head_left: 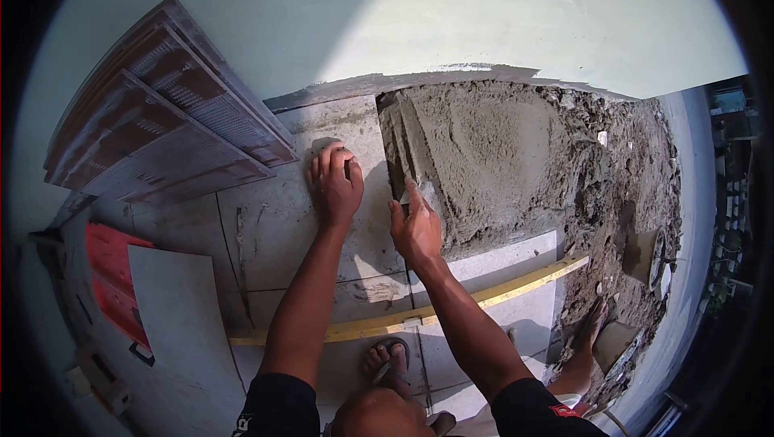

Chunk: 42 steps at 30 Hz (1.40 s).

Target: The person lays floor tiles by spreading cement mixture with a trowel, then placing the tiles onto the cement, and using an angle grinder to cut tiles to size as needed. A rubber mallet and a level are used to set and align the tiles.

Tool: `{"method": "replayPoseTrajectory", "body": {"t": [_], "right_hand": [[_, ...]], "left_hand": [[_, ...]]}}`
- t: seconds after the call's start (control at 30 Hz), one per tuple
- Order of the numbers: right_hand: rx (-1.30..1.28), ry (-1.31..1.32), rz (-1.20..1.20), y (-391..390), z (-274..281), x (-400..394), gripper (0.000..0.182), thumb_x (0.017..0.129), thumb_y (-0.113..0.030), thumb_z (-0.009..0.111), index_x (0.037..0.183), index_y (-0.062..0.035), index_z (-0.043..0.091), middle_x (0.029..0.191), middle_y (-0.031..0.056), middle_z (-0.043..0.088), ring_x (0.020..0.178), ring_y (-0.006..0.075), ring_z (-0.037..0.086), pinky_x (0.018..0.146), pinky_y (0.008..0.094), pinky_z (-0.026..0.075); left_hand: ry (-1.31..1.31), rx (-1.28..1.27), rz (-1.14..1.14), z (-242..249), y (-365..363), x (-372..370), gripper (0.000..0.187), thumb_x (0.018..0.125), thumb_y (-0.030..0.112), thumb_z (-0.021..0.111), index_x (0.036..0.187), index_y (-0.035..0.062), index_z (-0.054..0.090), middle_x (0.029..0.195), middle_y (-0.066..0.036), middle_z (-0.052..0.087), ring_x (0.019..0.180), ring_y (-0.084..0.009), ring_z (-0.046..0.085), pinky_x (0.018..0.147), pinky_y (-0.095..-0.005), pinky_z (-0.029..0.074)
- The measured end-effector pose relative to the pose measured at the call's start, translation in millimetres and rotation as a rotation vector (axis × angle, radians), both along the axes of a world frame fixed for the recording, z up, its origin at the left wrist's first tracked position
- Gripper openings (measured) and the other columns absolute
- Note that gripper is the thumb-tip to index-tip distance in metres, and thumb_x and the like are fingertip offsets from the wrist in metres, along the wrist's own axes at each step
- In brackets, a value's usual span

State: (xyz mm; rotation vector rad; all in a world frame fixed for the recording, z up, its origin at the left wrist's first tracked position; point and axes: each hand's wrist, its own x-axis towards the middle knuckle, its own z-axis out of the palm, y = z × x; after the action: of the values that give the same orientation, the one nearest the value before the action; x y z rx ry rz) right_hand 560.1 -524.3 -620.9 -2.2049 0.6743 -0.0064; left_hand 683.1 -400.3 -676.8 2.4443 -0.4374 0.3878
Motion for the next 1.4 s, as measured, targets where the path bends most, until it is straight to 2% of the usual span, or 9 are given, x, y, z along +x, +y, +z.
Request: {"method": "replayPoseTrajectory", "body": {"t": [0.1, 0.2, 0.33, 0.63, 0.7, 0.83, 0.9, 1.13, 1.4], "right_hand": [[-0.023, 0.029, -0.036, 1, 1, 32, 0.053, 0.1, -0.028, 0.059, 0.148, -0.0068, 0.051, 0.128, 0.0304, 0.066, 0.111, 0.0484, 0.067, 0.095, 0.0535, 0.054], [0.053, 0.064, -0.036, -3, 6, 39, 0.042, 0.099, -0.029, 0.06, 0.136, -0.0081, 0.057, 0.107, 0.0291, 0.072, 0.101, 0.0514, 0.067, 0.091, 0.0559, 0.052], [0.06, 0.124, 0.053, -2, 8, -2, 0.031, 0.1, -0.027, 0.059, 0.126, -0.0099, 0.059, 0.107, 0.0268, 0.072, 0.099, 0.0501, 0.068, 0.088, 0.0555, 0.053], [0.06, 0.04, 0.017, -13, -4, 34, 0.029, 0.103, -0.03, 0.054, 0.123, -0.011, 0.062, 0.116, 0.0268, 0.07, 0.098, 0.0521, 0.067, 0.088, 0.057, 0.053], [0.225, -0.012, 0.009, -26, 1, 16, 0.03, 0.103, -0.032, 0.056, 0.122, -0.0103, 0.062, 0.113, 0.0287, 0.07, 0.098, 0.0507, 0.068, 0.088, 0.056, 0.053], [0.145, -0.132, -0.124, -41, 6, -32, 0.042, 0.105, -0.039, 0.054, 0.136, -0.0113, 0.059, 0.098, 0.0267, 0.072, 0.098, 0.0485, 0.069, 0.088, 0.0539, 0.052], [0.285, 0.076, -0.083, -52, 16, -29, 0.046, 0.105, -0.04, 0.055, 0.14, -0.0111, 0.057, 0.093, 0.0274, 0.072, 0.096, 0.0512, 0.067, 0.088, 0.0549, 0.052], [0.038, 0.081, 0.058, -114, 5, -21, 0.035, 0.102, -0.031, 0.059, 0.129, -0.0112, 0.066, 0.096, 0.0267, 0.073, 0.094, 0.0469, 0.069, 0.084, 0.0527, 0.055], [-0.129, 0.025, -0.19, -245, 1, -60, 0.034, 0.099, -0.035, 0.062, 0.122, -0.0131, 0.074, 0.097, 0.0259, 0.073, 0.095, 0.044, 0.072, 0.085, 0.0469, 0.056]], "left_hand": [[-0.015, -0.02, -0.021, -2, 1, 1, 0.013, 0.09, 0.015, 0.066, 0.102, 0.0127, 0.062, 0.127, -0.008, 0.065, 0.116, -0.0353, 0.059, 0.102, -0.0494, 0.042], [-0.087, 0.007, -0.031, -2, 1, -1, 0.013, 0.091, 0.017, 0.064, 0.103, 0.0132, 0.06, 0.127, -0.007, 0.065, 0.113, -0.034, 0.06, 0.097, -0.0492, 0.045], [-0.082, 0.004, -0.026, -1, 1, 1, 0.014, 0.091, 0.015, 0.065, 0.103, 0.0127, 0.059, 0.127, -0.008, 0.065, 0.112, -0.0354, 0.061, 0.096, -0.05, 0.046], [0.007, -0.036, -0.054, 6, -1, 1, 0.011, 0.09, 0.014, 0.065, 0.1, 0.0099, 0.064, 0.125, -0.01, 0.067, 0.114, -0.0368, 0.06, 0.102, -0.0474, 0.043], [-0.002, -0.044, -0.055, 4, -1, 2, 0.01, 0.09, 0.014, 0.065, 0.099, 0.0097, 0.065, 0.124, -0.011, 0.067, 0.113, -0.0373, 0.06, 0.102, -0.0473, 0.043], [-0.002, -0.017, -0.046, 3, -3, -2, 0.01, 0.09, 0.013, 0.066, 0.1, 0.0099, 0.065, 0.124, -0.012, 0.067, 0.111, -0.0381, 0.061, 0.102, -0.0477, 0.044], [-0.035, -0.038, -0.051, 1, -4, 1, 0.011, 0.09, 0.012, 0.067, 0.1, 0.009, 0.065, 0.123, -0.012, 0.067, 0.112, -0.0378, 0.061, 0.102, -0.0478, 0.044], [-0.067, -0.012, -0.123, -9, 5, 4, 0.011, 0.092, 0.014, 0.065, 0.102, 0.0087, 0.066, 0.127, -0.012, 0.067, 0.113, -0.037, 0.06, 0.102, -0.0477, 0.044], [-0.017, -0.018, -0.088, -6, 3, 4, 0.011, 0.092, 0.015, 0.066, 0.1, 0.0077, 0.066, 0.127, -0.013, 0.067, 0.112, -0.0377, 0.06, 0.102, -0.0475, 0.044]]}}
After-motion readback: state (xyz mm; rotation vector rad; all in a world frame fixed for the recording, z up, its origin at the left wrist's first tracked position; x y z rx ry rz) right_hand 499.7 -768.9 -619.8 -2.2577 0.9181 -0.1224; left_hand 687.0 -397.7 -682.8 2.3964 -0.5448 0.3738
